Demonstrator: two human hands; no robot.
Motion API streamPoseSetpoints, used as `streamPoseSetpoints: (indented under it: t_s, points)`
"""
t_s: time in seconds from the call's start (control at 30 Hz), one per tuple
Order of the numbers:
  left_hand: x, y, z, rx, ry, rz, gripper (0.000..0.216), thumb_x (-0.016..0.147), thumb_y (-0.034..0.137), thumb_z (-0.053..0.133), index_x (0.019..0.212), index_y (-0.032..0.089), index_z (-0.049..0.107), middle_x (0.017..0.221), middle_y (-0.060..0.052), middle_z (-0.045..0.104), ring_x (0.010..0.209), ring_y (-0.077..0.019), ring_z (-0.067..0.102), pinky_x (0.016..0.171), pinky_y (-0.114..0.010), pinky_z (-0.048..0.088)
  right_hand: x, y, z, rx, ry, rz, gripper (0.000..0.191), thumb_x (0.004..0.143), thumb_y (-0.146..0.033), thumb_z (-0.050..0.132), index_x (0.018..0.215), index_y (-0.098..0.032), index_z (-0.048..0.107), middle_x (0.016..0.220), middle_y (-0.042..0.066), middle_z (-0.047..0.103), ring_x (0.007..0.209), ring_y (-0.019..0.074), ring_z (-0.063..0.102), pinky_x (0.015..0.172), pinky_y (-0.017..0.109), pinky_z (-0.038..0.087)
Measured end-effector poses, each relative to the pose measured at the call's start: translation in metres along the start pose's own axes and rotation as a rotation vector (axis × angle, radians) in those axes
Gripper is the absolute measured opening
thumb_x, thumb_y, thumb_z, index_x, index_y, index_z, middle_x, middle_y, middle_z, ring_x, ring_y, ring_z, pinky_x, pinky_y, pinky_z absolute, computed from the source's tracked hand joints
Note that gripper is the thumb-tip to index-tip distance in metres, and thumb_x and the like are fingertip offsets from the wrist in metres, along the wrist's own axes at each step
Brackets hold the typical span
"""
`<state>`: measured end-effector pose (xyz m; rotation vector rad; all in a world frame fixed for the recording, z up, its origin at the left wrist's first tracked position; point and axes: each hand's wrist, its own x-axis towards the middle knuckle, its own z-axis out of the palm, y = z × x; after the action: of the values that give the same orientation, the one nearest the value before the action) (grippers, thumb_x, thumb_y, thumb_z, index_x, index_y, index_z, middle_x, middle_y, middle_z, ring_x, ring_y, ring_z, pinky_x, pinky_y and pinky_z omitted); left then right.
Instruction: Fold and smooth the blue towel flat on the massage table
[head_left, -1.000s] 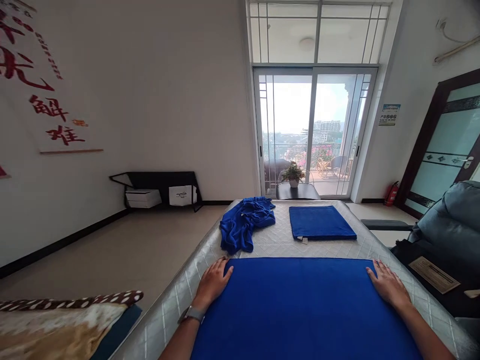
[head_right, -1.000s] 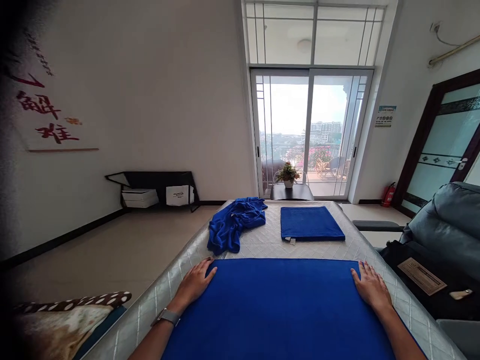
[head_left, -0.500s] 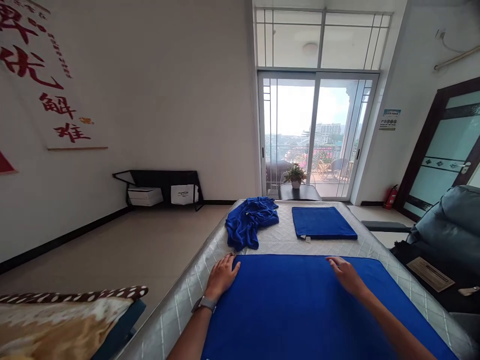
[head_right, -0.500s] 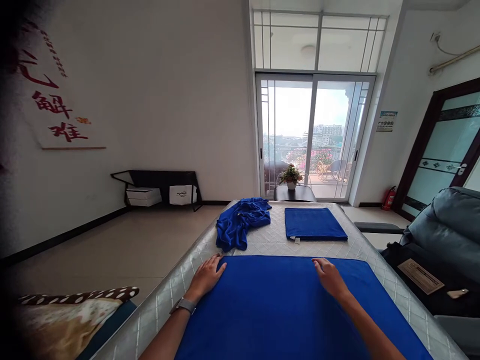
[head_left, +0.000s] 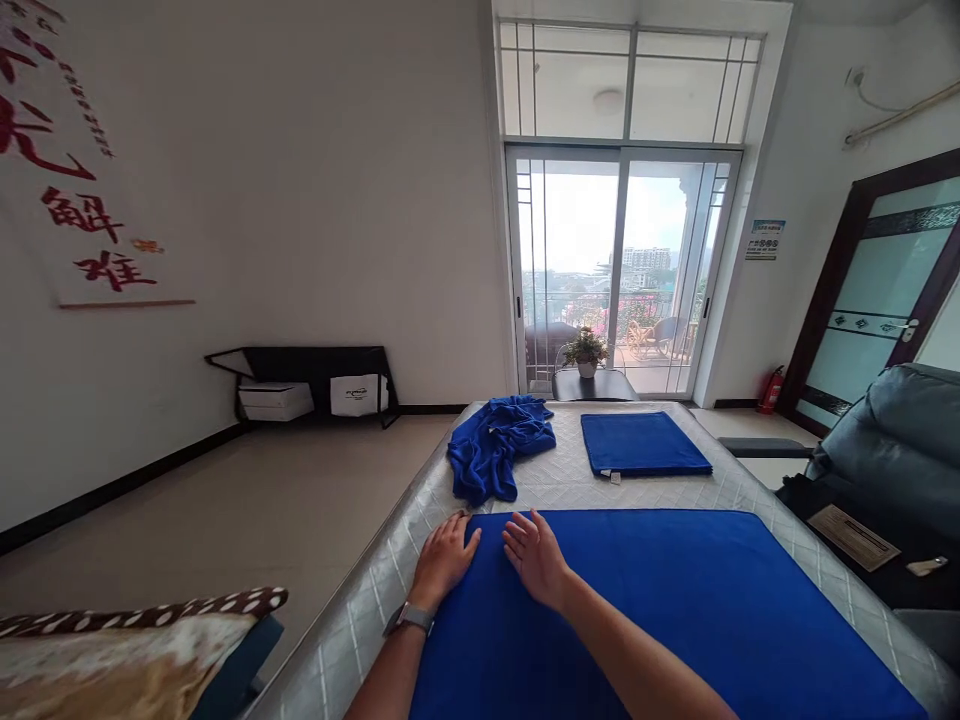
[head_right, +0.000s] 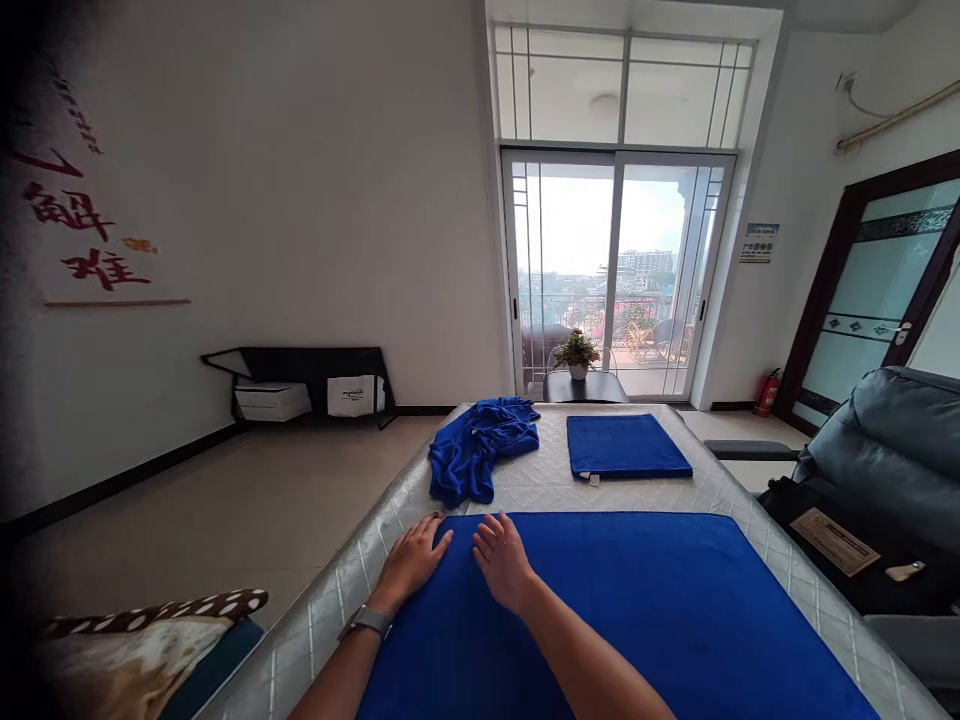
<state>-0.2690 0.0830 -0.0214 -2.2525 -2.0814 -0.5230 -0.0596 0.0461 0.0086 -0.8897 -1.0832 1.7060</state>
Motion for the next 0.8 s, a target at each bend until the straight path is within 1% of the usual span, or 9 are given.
streamPoseSetpoints:
  t_s: [0.07,0.17,0.27,0.37,0.5,0.6,0.7,0.77,0.8]
  points:
    - [0.001,-0.001,0.001,-0.009,0.0,-0.004,0.054,0.101,0.046,0.036,0.139,0.014,0.057,0.15,-0.017,0.056,0.139,-0.0281,0.051,0.117,-0.042,0.033,0.005,-0.007,-0.012,-0.054,0.035,-0.023,0.066,0.102,-0.055,0.009,0.146,-0.031,0.052,0.148,0.007,0.058,0.138,0.0202,0.052,0.114,0.048,0.04]
    - [0.001,-0.001,0.001,-0.025,0.005,-0.008,0.054,0.101,0.046,0.037,0.138,0.013,0.058,0.15,-0.017,0.057,0.14,-0.0286,0.05,0.118,-0.043,0.032,0.006,-0.021,-0.041,-0.174,0.083,-0.061,0.076,0.1,-0.057,-0.002,0.146,-0.027,0.05,0.144,0.01,0.06,0.137,0.0214,0.054,0.111,0.049,0.043]
    - [-0.001,0.001,-0.002,-0.04,0.003,-0.009,0.054,0.101,0.046,0.037,0.138,0.014,0.058,0.15,-0.016,0.057,0.139,-0.0285,0.05,0.118,-0.043,0.032,-0.001,-0.036,-0.078,-0.216,0.117,-0.086,0.081,0.098,-0.06,-0.004,0.149,-0.023,0.047,0.144,0.014,0.059,0.136,0.0239,0.055,0.11,0.051,0.043]
    - [-0.003,0.003,-0.006,-0.046,0.001,-0.008,0.054,0.101,0.047,0.036,0.139,0.015,0.058,0.15,-0.015,0.057,0.139,-0.0281,0.051,0.117,-0.043,0.032,-0.014,-0.052,-0.119,-0.248,0.159,-0.115,0.082,0.097,-0.06,-0.003,0.15,-0.02,0.045,0.144,0.016,0.059,0.135,0.0259,0.055,0.11,0.052,0.043]
    - [-0.003,0.004,-0.008,-0.029,-0.01,-0.014,0.055,0.101,0.046,0.035,0.139,0.014,0.057,0.151,-0.016,0.056,0.139,-0.0286,0.051,0.117,-0.043,0.033,-0.039,-0.074,-0.177,-0.286,0.233,-0.16,0.084,0.096,-0.06,-0.005,0.151,-0.02,0.045,0.147,0.017,0.056,0.137,0.0273,0.053,0.11,0.054,0.041]
    - [-0.002,0.003,-0.006,-0.026,-0.013,-0.014,0.055,0.1,0.046,0.036,0.139,0.014,0.057,0.151,-0.016,0.056,0.138,-0.0289,0.052,0.117,-0.044,0.034,-0.06,-0.09,-0.223,-0.32,0.291,-0.192,0.089,0.094,-0.056,-0.016,0.156,-0.019,0.038,0.154,0.018,0.049,0.142,0.0252,0.048,0.112,0.053,0.039]
    - [-0.001,0.001,-0.004,-0.033,-0.011,-0.012,0.054,0.099,0.047,0.037,0.138,0.016,0.058,0.15,-0.015,0.057,0.138,-0.0286,0.052,0.116,-0.043,0.035,-0.082,-0.103,-0.277,-0.37,0.363,-0.246,0.093,0.092,-0.053,-0.022,0.158,-0.018,0.034,0.156,0.02,0.045,0.143,0.0256,0.047,0.112,0.053,0.039]
    - [0.0,-0.001,-0.003,-0.037,-0.015,-0.009,0.055,0.099,0.047,0.037,0.139,0.015,0.057,0.151,-0.015,0.057,0.139,-0.0284,0.051,0.117,-0.043,0.035,-0.098,-0.109,-0.318,-0.339,0.442,-0.285,0.092,0.093,-0.055,-0.019,0.156,-0.017,0.036,0.156,0.022,0.043,0.141,0.0265,0.049,0.111,0.053,0.041]
    - [0.0,-0.001,-0.003,-0.037,-0.021,-0.011,0.057,0.099,0.048,0.036,0.14,0.014,0.056,0.151,-0.015,0.056,0.14,-0.0285,0.05,0.117,-0.044,0.035,-0.106,-0.111,-0.338,-0.269,0.492,-0.299,0.089,0.094,-0.057,-0.014,0.155,-0.018,0.038,0.156,0.022,0.043,0.14,0.0265,0.05,0.11,0.053,0.042]
